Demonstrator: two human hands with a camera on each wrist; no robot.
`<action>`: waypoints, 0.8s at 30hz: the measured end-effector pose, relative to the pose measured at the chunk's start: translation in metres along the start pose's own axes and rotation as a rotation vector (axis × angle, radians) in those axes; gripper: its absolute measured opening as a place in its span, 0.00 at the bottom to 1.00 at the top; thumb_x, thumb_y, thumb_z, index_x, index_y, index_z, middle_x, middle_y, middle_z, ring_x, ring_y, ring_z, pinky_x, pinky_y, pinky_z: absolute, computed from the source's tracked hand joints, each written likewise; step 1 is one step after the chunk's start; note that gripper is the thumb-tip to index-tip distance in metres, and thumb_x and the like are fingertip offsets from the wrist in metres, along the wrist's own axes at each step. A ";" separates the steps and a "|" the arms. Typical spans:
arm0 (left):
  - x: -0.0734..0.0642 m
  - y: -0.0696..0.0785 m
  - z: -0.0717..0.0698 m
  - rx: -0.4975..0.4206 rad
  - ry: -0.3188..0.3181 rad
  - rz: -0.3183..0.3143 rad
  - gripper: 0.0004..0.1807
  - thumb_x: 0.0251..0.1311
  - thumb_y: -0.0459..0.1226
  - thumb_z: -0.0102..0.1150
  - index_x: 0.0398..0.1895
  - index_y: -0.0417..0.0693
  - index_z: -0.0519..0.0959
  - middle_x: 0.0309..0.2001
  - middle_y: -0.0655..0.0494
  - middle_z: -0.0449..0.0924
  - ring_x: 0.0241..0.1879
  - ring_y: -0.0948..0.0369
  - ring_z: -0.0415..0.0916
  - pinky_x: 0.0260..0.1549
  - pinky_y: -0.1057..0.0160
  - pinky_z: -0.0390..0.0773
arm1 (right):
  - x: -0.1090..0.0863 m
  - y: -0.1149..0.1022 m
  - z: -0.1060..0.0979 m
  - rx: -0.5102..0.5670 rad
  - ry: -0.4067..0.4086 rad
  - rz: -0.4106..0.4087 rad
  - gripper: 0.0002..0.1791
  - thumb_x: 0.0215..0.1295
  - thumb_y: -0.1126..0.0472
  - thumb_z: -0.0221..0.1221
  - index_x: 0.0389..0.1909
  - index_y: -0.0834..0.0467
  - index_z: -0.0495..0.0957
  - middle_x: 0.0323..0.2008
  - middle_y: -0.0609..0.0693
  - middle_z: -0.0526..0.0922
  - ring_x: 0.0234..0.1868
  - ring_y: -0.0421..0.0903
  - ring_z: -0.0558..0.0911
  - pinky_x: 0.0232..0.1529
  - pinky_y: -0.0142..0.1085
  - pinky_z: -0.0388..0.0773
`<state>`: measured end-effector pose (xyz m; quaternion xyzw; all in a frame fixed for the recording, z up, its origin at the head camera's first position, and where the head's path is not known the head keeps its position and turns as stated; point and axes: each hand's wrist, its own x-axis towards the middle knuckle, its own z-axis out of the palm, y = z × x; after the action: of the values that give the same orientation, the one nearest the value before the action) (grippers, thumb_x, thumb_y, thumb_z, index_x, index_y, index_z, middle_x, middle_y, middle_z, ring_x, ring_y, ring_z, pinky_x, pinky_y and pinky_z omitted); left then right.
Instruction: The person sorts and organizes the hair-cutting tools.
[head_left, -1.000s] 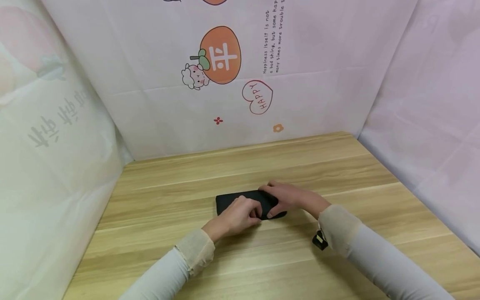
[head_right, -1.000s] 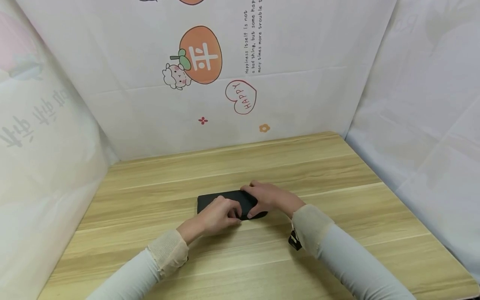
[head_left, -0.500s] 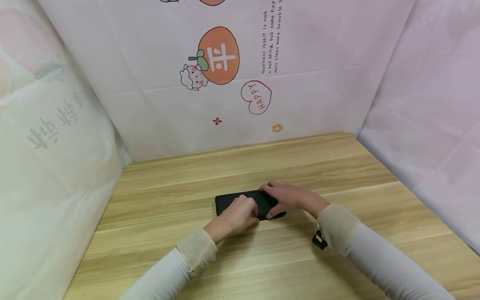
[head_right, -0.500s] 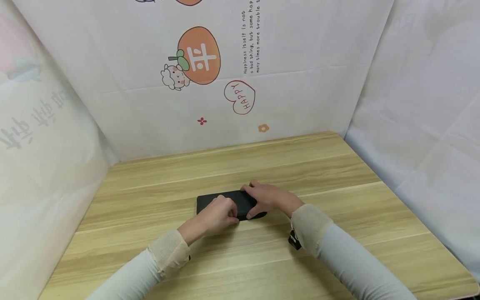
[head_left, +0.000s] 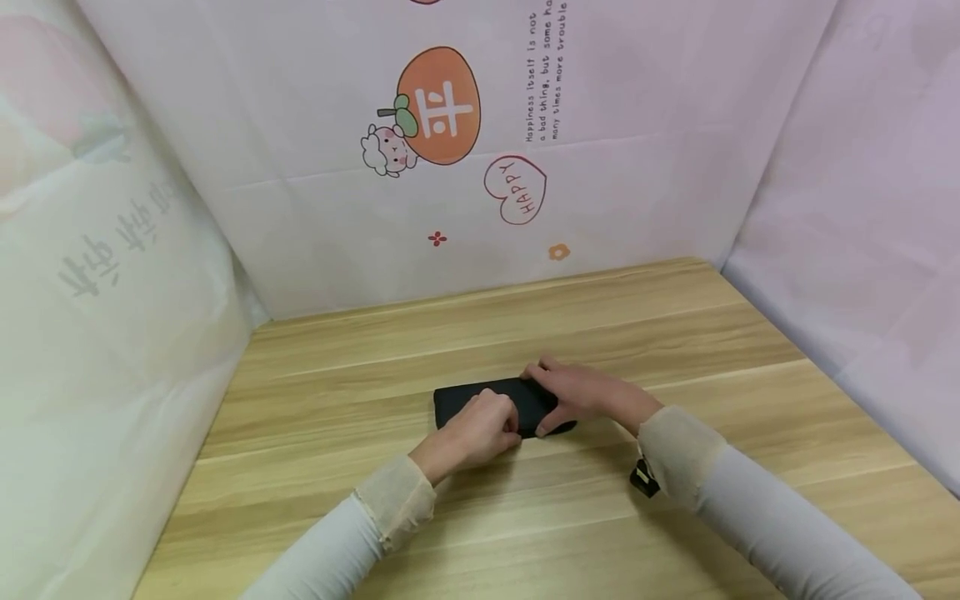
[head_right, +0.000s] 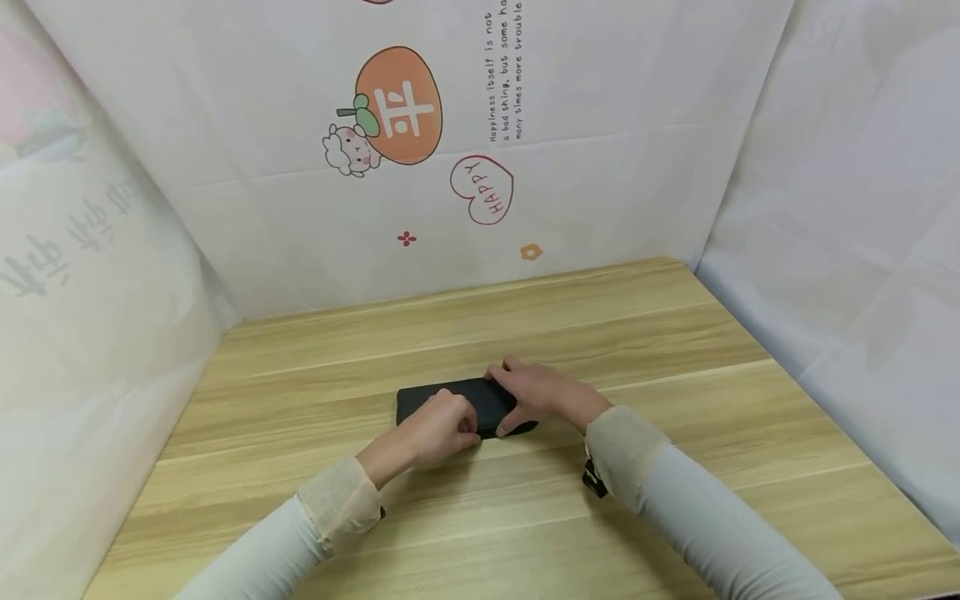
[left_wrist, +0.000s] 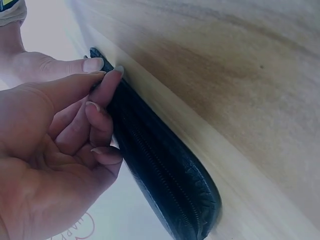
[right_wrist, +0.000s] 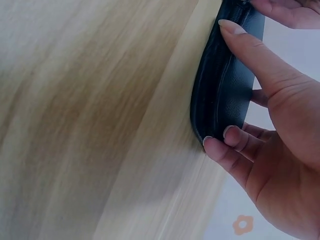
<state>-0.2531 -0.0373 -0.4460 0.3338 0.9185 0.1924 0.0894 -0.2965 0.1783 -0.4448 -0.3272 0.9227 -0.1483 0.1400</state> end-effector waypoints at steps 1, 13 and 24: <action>0.000 0.000 -0.001 -0.001 -0.002 -0.002 0.07 0.63 0.35 0.70 0.25 0.49 0.87 0.19 0.66 0.78 0.20 0.69 0.74 0.25 0.70 0.75 | 0.000 0.000 0.000 0.000 0.000 -0.002 0.44 0.57 0.42 0.74 0.68 0.55 0.67 0.55 0.55 0.71 0.45 0.49 0.78 0.51 0.47 0.76; -0.005 0.000 -0.001 0.017 -0.006 0.012 0.07 0.64 0.33 0.68 0.27 0.46 0.87 0.20 0.64 0.78 0.19 0.68 0.73 0.27 0.70 0.74 | 0.002 0.001 -0.001 -0.006 -0.002 0.016 0.46 0.54 0.40 0.75 0.69 0.53 0.66 0.58 0.56 0.70 0.48 0.50 0.78 0.53 0.48 0.76; -0.007 -0.001 0.001 0.011 -0.004 0.002 0.07 0.64 0.33 0.68 0.27 0.46 0.87 0.20 0.65 0.77 0.19 0.68 0.72 0.26 0.70 0.74 | 0.000 0.000 -0.001 -0.004 -0.010 0.022 0.46 0.55 0.40 0.75 0.69 0.53 0.66 0.58 0.56 0.70 0.48 0.50 0.78 0.53 0.48 0.76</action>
<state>-0.2483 -0.0426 -0.4468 0.3358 0.9189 0.1867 0.0893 -0.2971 0.1789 -0.4436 -0.3182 0.9258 -0.1434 0.1454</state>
